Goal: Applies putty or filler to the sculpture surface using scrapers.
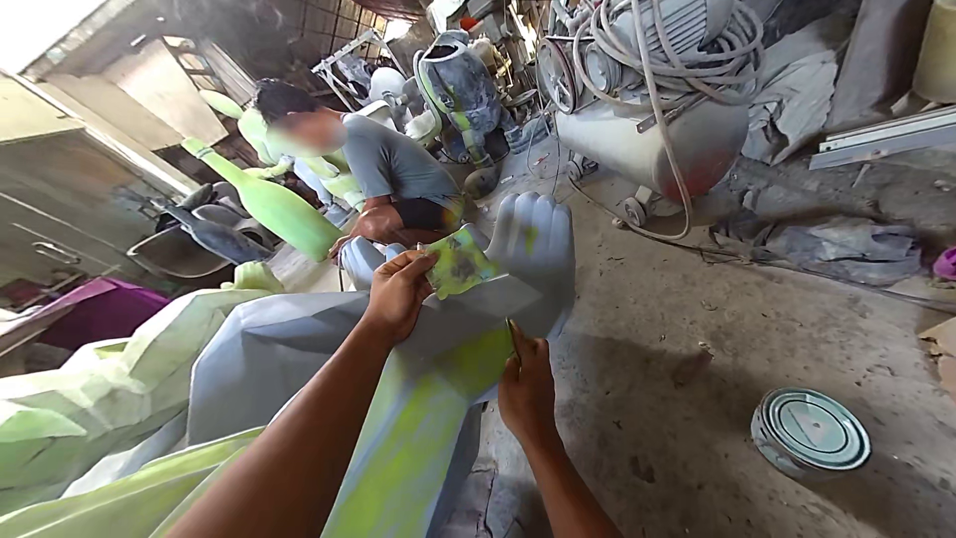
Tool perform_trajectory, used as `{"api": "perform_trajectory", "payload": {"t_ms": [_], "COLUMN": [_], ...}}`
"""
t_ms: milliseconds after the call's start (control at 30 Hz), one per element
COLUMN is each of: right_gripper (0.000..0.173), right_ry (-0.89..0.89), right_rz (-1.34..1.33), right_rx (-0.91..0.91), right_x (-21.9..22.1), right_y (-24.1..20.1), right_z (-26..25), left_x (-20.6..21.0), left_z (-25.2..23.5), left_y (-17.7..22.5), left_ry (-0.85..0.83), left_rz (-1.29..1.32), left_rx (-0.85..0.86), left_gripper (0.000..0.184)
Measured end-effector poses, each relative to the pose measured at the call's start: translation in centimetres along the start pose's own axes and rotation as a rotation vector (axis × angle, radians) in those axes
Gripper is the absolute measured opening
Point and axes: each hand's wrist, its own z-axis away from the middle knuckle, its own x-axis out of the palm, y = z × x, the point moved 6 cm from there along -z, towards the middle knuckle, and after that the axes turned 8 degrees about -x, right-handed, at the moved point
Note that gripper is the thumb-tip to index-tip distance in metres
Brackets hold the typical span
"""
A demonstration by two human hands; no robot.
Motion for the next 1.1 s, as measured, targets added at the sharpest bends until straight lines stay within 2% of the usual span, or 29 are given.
{"api": "perform_trajectory", "payload": {"t_ms": [167, 300, 467, 500, 567, 667, 733, 800, 967, 1100], "right_gripper": [0.059, 0.063, 0.062, 0.059, 0.053, 0.045, 0.048, 0.053, 0.064, 0.067], "right_ry": [0.027, 0.029, -0.102, -0.139, -0.093, 0.026, 0.065, 0.045, 0.079, 0.046], "right_rz": [0.062, 0.143, 0.113, 0.066, -0.037, -0.132, -0.131, -0.071, 0.338, 0.382], "right_rx": [-0.047, -0.109, -0.163, -0.145, -0.106, -0.073, -0.076, -0.078, -0.126, -0.153], "right_x": [2.2, 3.6, 4.2, 3.9, 1.8, -2.0, -3.0, -2.4, 2.2, 3.4], "right_y": [-5.2, -7.8, -9.0, -8.9, -7.7, -2.8, 1.0, 2.8, 1.6, 1.8], "right_z": [4.3, 7.3, 9.7, 9.8, 8.5, 4.0, 1.3, -0.1, 3.2, 7.4], "left_x": [0.4, 0.4, 0.3, 0.2, 0.3, -0.1, -0.2, -0.2, 0.0, -0.1], "left_z": [-0.1, 0.0, 0.2, 0.3, 0.3, 0.2, 0.0, -0.1, 0.0, -0.3], "left_y": [0.1, 0.0, 0.2, 0.2, 0.3, 0.1, -0.1, 0.0, 0.0, -0.1], "left_ry": [-0.021, -0.028, -0.013, -0.009, 0.007, 0.025, 0.027, 0.023, -0.007, 0.001], "left_rz": [0.014, 0.012, -0.023, -0.035, -0.06, -0.068, -0.054, -0.042, -0.034, -0.04], "left_rx": [-0.029, -0.03, -0.01, -0.008, -0.003, -0.001, -0.003, -0.008, 0.004, -0.002], "left_gripper": [0.012, 0.012, 0.013, 0.013, 0.013, 0.012, 0.012, 0.012, 0.012, 0.012]}}
